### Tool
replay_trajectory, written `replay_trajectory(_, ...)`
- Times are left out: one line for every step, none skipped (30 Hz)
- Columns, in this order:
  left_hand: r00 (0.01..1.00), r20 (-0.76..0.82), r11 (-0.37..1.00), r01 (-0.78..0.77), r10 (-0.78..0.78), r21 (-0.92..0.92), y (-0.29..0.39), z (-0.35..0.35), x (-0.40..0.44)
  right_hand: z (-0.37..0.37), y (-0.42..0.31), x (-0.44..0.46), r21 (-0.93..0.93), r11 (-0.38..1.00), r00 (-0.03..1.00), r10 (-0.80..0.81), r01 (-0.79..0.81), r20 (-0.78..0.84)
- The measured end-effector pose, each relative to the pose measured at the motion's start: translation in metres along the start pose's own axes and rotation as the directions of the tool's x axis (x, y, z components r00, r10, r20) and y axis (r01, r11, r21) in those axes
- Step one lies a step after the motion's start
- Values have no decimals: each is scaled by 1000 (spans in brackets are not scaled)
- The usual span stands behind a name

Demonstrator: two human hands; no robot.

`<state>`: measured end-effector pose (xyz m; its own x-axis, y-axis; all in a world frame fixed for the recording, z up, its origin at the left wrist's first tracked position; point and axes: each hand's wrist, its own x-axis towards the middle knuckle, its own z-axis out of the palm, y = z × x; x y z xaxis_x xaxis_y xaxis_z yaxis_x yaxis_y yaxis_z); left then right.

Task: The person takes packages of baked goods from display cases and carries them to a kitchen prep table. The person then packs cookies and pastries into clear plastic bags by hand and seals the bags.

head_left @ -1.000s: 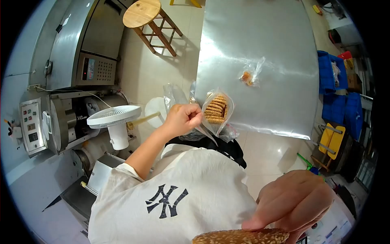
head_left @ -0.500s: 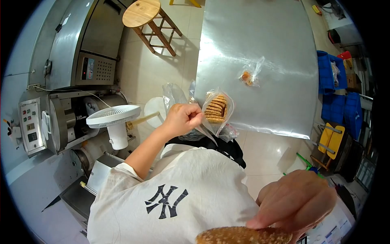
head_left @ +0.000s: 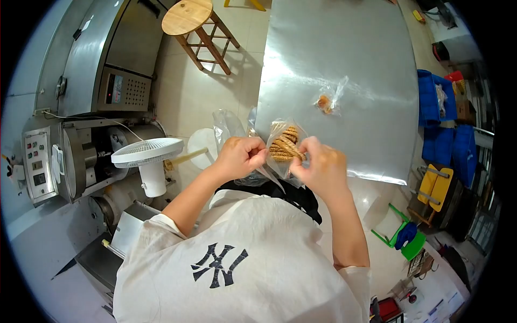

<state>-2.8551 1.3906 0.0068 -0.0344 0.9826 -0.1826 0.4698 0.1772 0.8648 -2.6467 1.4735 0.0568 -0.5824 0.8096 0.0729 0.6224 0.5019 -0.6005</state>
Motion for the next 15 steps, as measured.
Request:
replay_trajectory(1000,5,1000,1,-1,-2,1,0,0,8,3,1,-63,997,998,-31,35,49)
replay_trajectory(1000,9,1000,3,-3,-4,2,0,-1,11,4,2,-124,990,993,-60,73,100)
replay_trajectory(1000,11,1000,4,-4,-5,2,1,-2,12,3,2,-124,990,993,-58,70,101)
replay_trajectory(1000,-4,1000,-6,6,0,2,2,-2,11,2,4,-103,993,991,-48,61,125)
replay_trajectory(1000,-22,1000,-15,15,5,2,3,-2,11,2,5,-82,995,988,-40,53,150)
replay_trajectory(1000,-23,1000,-13,13,3,1,3,-3,11,2,6,-82,995,987,-41,54,153)
replay_trajectory(1000,-30,1000,-9,9,4,1,4,-4,11,3,7,-113,993,972,-8,36,236)
replay_trajectory(999,-36,1000,-8,8,5,1,4,-4,11,4,9,-145,989,949,28,19,315)
replay_trajectory(999,-36,1000,-11,11,4,-2,7,-4,12,4,10,-148,989,949,29,19,313)
replay_trajectory(996,-60,998,-63,64,25,-8,11,-5,14,4,12,-153,988,944,45,6,326)
replay_trajectory(990,-87,993,-111,115,48,-7,13,-6,16,4,13,-156,988,938,58,-4,342)
replay_trajectory(989,-90,993,-110,114,46,-5,15,-9,19,7,13,-157,988,937,55,-1,344)
replay_trajectory(980,-95,975,-157,173,157,0,17,-14,24,10,12,-139,990,942,34,14,335)
replay_trajectory(968,-92,943,-201,233,266,8,18,-19,26,12,12,-120,992,946,12,28,324)
replay_trajectory(968,-93,942,-202,234,267,15,22,-25,26,11,13,-121,992,946,11,30,324)
